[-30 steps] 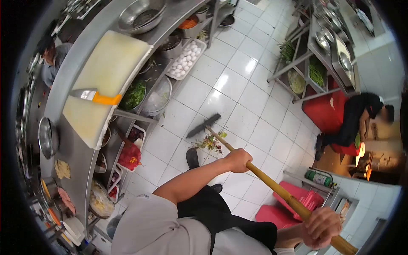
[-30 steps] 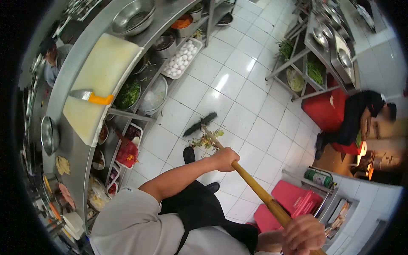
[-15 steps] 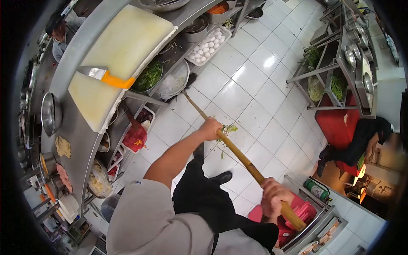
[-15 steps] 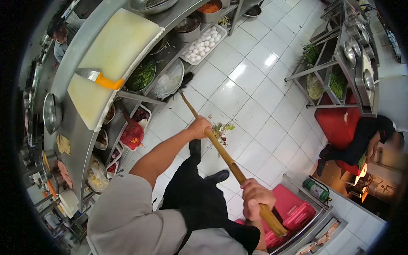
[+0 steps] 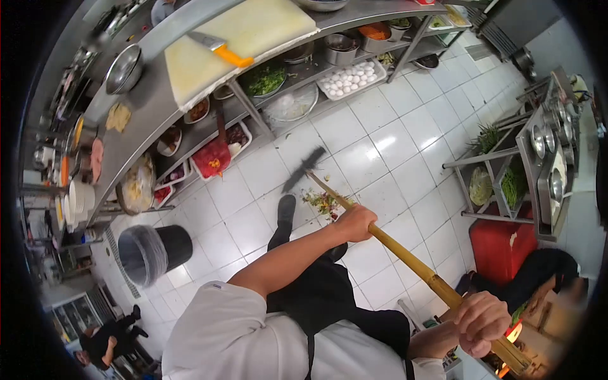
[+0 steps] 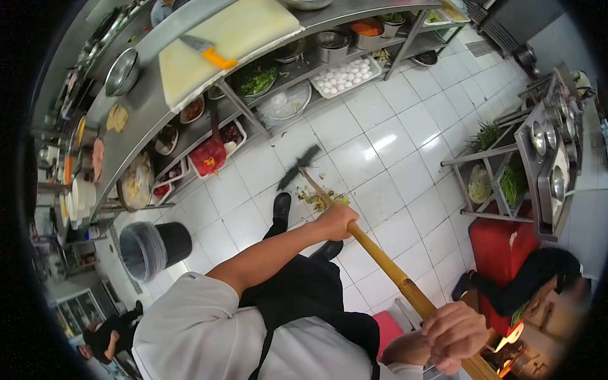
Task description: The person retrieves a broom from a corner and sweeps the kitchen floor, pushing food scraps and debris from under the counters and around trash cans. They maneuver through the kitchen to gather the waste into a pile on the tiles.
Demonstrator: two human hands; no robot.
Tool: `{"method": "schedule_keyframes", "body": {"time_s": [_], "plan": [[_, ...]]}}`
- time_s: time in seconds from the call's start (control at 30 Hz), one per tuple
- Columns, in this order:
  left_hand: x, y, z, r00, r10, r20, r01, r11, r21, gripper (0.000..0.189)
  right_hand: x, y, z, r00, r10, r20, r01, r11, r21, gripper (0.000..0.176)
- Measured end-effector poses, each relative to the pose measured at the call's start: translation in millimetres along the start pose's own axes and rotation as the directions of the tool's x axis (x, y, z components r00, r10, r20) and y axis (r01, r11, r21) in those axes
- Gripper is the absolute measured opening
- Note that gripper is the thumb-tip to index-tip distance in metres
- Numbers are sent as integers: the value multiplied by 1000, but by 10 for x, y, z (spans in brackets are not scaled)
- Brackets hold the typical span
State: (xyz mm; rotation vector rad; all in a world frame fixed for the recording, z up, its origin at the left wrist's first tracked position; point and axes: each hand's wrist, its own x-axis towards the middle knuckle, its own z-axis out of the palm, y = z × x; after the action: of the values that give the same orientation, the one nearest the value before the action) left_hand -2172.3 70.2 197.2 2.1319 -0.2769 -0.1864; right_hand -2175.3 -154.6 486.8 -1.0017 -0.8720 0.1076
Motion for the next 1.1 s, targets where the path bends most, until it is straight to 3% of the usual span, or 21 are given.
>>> {"method": "schedule_keyframes", "body": {"time_s": [0.1, 0.13, 0.2, 0.23, 0.3, 0.33, 0.4, 0.57, 0.7, 0.87, 0.97, 1.03, 1.1], "plan": [[-130, -132, 78, 973, -39, -226, 74, 986, 151, 20, 5, 56, -305, 976, -42, 214, 21, 995, 99, 29], [-146, -301, 73, 940, -33, -341, 90, 984, 153, 17, -86, 182, -261, 1000, 13, 16, -15, 995, 94, 32], [-96, -747, -20, 867, -42, -496, 157, 969, 192, 16, -255, 680, -381, 965, 200, -168, -180, 975, 129, 28], [-23, -970, -63, 837, -56, -545, 212, 950, 228, 17, -234, 986, -316, 942, 248, -226, -256, 967, -5, 28], [100, -1479, 81, 844, -101, -527, 285, 917, 280, 18, -337, 1481, -267, 964, 234, -125, -242, 969, -52, 20], [127, -1638, 136, 844, -131, -521, 325, 896, 302, 20, -356, 1459, -286, 960, 227, -164, -240, 968, -69, 20], [86, -1468, 335, 858, -183, -479, 332, 910, 248, 28, -442, 1248, -235, 933, 254, -254, -284, 955, -89, 21], [-68, -568, 781, 900, -266, -346, 344, 920, 187, 36, -536, 510, -88, 947, 147, -287, -171, 983, -60, 21], [-375, 138, 947, 947, -267, -177, 272, 962, 5, 38, -572, -51, 160, 975, 43, -217, -69, 991, -111, 23], [-1035, 771, 746, 962, -167, -217, 185, 981, 64, 38, -829, -798, 488, 993, -73, 90, 80, 994, -80, 30], [-1457, 773, 731, 925, -172, -340, 217, 971, 101, 37, -1105, -921, 548, 996, -36, 87, 34, 999, 22, 27], [-1678, 558, 653, 865, -203, -458, 292, 947, 132, 35, -1302, -628, 543, 997, -8, 78, 2, 997, 76, 25], [-1939, 100, 677, 788, -247, -564, 386, 912, 140, 32, -1435, -311, 697, 977, 212, -9, -212, 976, -47, 20]]}}
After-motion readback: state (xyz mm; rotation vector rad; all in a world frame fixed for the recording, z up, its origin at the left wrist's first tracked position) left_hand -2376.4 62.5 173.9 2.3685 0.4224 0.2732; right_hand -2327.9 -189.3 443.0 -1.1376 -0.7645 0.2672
